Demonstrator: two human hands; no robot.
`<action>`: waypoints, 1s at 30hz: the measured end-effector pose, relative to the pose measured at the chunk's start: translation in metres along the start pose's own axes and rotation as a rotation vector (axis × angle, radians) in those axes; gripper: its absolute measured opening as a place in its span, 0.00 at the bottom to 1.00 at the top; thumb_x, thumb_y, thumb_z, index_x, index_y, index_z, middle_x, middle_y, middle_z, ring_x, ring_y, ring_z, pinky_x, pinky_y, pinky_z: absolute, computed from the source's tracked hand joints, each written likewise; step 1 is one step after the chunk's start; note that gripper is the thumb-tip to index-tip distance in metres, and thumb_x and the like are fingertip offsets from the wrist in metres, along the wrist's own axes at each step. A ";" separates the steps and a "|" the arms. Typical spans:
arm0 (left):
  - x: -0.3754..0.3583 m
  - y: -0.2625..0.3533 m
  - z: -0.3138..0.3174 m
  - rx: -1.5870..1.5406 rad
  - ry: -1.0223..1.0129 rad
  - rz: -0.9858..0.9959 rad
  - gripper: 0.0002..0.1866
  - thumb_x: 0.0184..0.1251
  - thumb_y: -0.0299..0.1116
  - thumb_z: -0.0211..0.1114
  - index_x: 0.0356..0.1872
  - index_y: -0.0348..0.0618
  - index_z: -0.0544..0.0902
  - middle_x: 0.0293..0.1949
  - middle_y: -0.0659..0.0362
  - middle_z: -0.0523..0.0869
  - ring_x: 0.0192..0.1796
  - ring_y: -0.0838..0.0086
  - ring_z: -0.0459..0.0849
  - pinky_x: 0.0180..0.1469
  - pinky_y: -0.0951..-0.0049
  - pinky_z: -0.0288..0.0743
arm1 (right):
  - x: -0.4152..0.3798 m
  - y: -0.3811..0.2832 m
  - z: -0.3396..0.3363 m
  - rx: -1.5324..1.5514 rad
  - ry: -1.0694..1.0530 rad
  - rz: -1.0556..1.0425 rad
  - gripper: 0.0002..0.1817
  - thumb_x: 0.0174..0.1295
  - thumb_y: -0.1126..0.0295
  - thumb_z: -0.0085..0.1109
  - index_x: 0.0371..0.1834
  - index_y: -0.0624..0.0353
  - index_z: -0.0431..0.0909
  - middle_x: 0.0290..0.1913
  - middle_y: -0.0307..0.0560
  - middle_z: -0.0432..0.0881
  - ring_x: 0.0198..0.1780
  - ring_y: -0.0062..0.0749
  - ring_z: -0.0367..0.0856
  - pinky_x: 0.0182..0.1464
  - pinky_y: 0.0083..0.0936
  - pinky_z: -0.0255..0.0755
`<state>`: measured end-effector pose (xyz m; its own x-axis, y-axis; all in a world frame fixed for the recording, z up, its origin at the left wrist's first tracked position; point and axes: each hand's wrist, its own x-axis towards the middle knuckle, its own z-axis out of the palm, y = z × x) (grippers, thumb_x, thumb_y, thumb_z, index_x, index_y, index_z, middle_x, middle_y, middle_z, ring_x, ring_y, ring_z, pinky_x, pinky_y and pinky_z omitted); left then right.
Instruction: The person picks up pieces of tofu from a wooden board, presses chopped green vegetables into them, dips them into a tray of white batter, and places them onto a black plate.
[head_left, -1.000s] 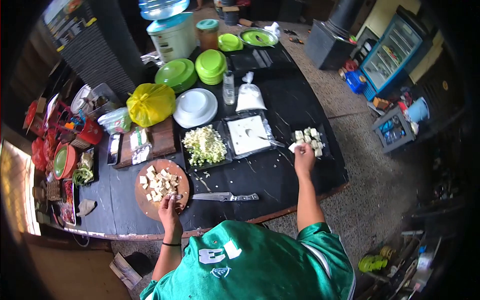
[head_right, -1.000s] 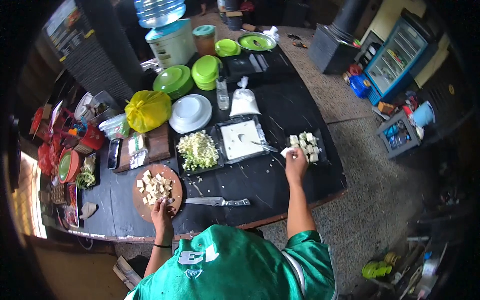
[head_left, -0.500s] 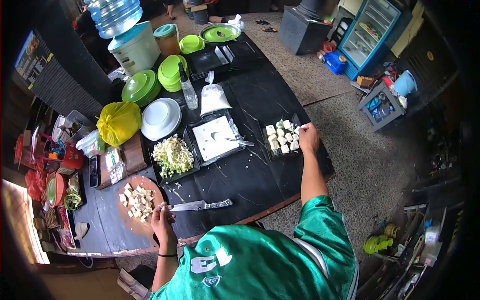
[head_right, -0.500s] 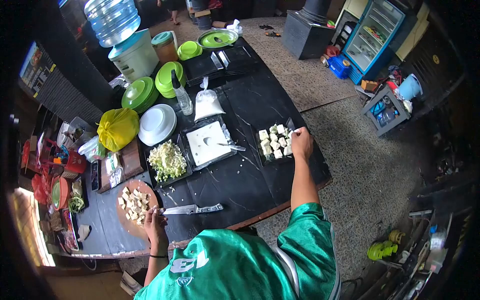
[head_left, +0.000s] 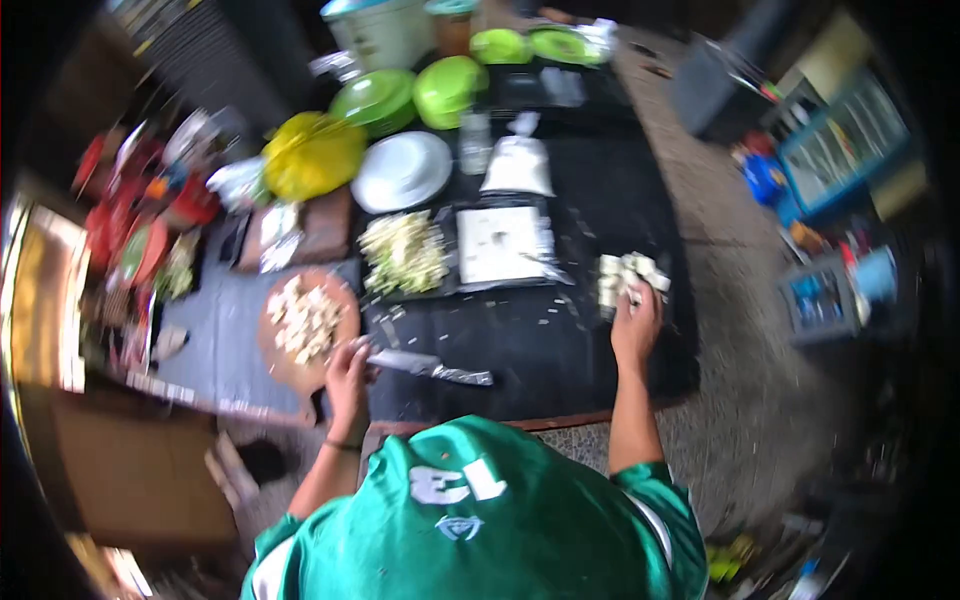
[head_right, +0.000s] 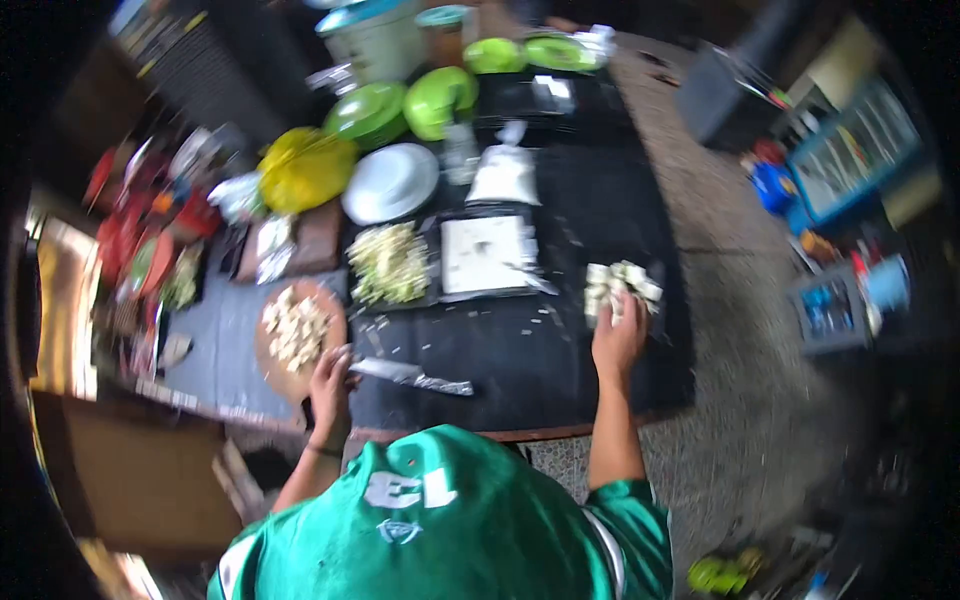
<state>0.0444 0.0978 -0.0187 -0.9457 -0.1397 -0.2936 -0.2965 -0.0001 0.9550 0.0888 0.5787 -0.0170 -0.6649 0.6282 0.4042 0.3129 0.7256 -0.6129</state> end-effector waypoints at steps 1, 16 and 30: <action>0.000 0.001 -0.005 0.034 -0.006 0.030 0.15 0.82 0.38 0.68 0.59 0.38 0.88 0.42 0.62 0.92 0.33 0.82 0.83 0.35 0.79 0.75 | -0.014 -0.020 0.006 0.014 -0.044 -0.066 0.13 0.71 0.70 0.66 0.55 0.63 0.82 0.56 0.59 0.84 0.60 0.59 0.82 0.64 0.48 0.75; 0.014 -0.012 -0.132 1.134 0.310 0.602 0.18 0.63 0.37 0.78 0.54 0.50 0.89 0.55 0.58 0.88 0.59 0.57 0.81 0.63 0.57 0.73 | -0.142 -0.199 0.101 0.313 -0.767 -0.744 0.14 0.64 0.65 0.72 0.51 0.52 0.87 0.51 0.42 0.84 0.54 0.44 0.82 0.55 0.43 0.78; 0.053 -0.015 -0.188 1.067 0.271 0.706 0.10 0.64 0.35 0.76 0.46 0.53 0.89 0.47 0.66 0.90 0.52 0.65 0.82 0.55 0.61 0.71 | -0.150 -0.347 0.218 0.092 -0.733 -0.856 0.16 0.66 0.63 0.70 0.55 0.50 0.86 0.49 0.39 0.83 0.55 0.40 0.79 0.56 0.42 0.72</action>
<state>0.0241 -0.0962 -0.0404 -0.9200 0.0197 0.3914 0.1721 0.9175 0.3584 -0.0681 0.1716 -0.0134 -0.8835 -0.4037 0.2377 -0.4673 0.7955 -0.3858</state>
